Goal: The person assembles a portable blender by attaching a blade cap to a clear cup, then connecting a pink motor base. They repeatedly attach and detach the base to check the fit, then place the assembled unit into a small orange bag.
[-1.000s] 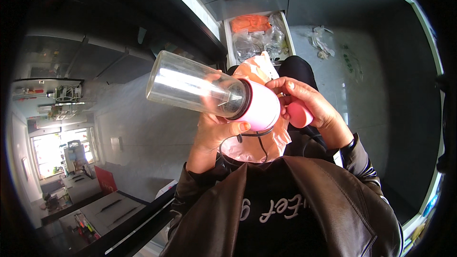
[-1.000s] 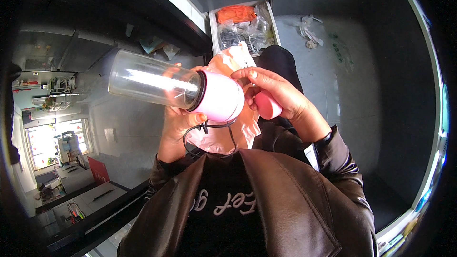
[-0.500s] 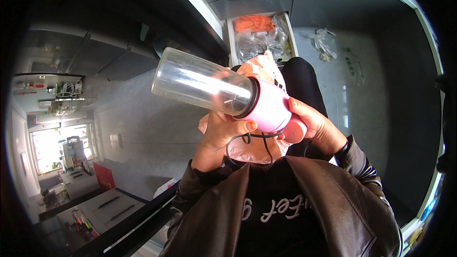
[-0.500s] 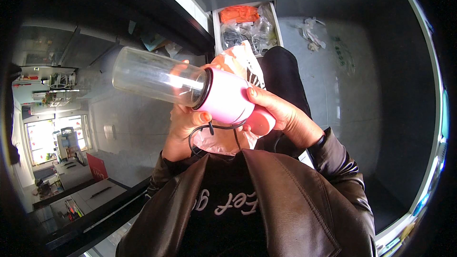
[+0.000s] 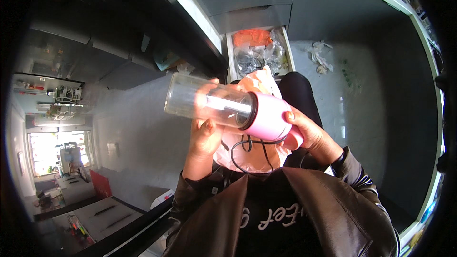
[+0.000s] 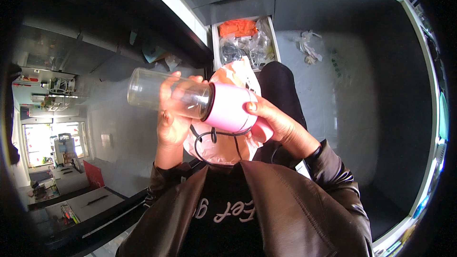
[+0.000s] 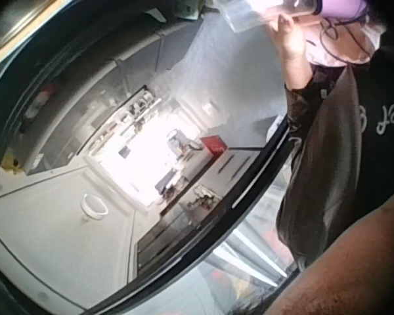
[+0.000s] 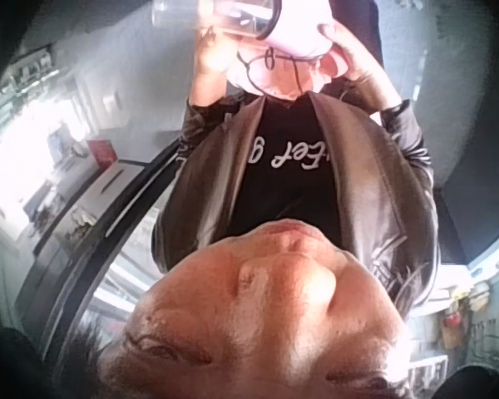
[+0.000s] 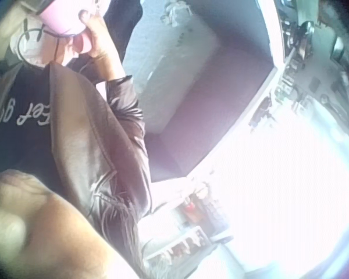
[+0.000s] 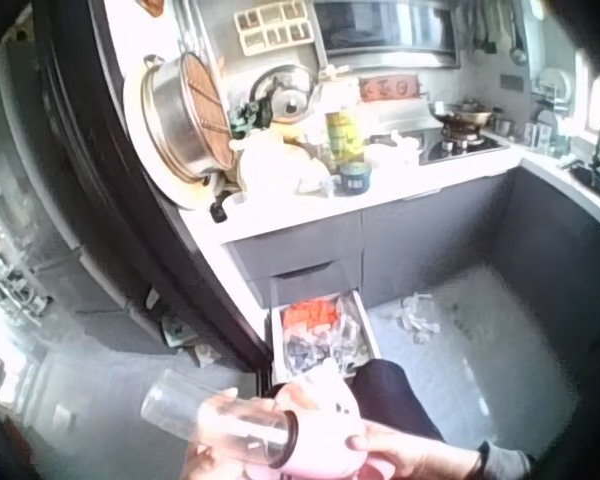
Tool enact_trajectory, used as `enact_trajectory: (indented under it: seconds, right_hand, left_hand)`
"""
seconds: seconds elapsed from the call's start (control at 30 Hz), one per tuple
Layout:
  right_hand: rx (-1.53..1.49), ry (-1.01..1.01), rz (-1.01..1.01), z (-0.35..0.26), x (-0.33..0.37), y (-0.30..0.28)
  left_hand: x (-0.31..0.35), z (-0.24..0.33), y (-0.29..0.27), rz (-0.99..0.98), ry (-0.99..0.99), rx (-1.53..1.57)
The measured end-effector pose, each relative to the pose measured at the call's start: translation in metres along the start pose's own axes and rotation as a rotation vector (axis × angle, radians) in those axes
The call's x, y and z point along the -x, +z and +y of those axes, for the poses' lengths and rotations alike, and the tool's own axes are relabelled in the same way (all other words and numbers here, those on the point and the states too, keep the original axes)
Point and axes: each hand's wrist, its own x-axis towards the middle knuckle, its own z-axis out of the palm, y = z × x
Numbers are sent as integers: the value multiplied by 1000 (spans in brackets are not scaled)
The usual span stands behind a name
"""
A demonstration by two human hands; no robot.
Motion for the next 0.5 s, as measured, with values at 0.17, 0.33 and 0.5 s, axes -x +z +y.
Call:
enact_trajectory:
  seconds: [0.17,0.33,0.5]
  right_hand:
    - [-10,-3,-69,0,-3,-4]
    - [78,-38,-12,2,-2,-8]
    - [-3,5,-21,3,-2,-11]
  left_hand:
    - [-3,6,-1,-14,-12,27]
    - [-3,6,5,26,11,50]
    - [-3,12,3,42,72,111]
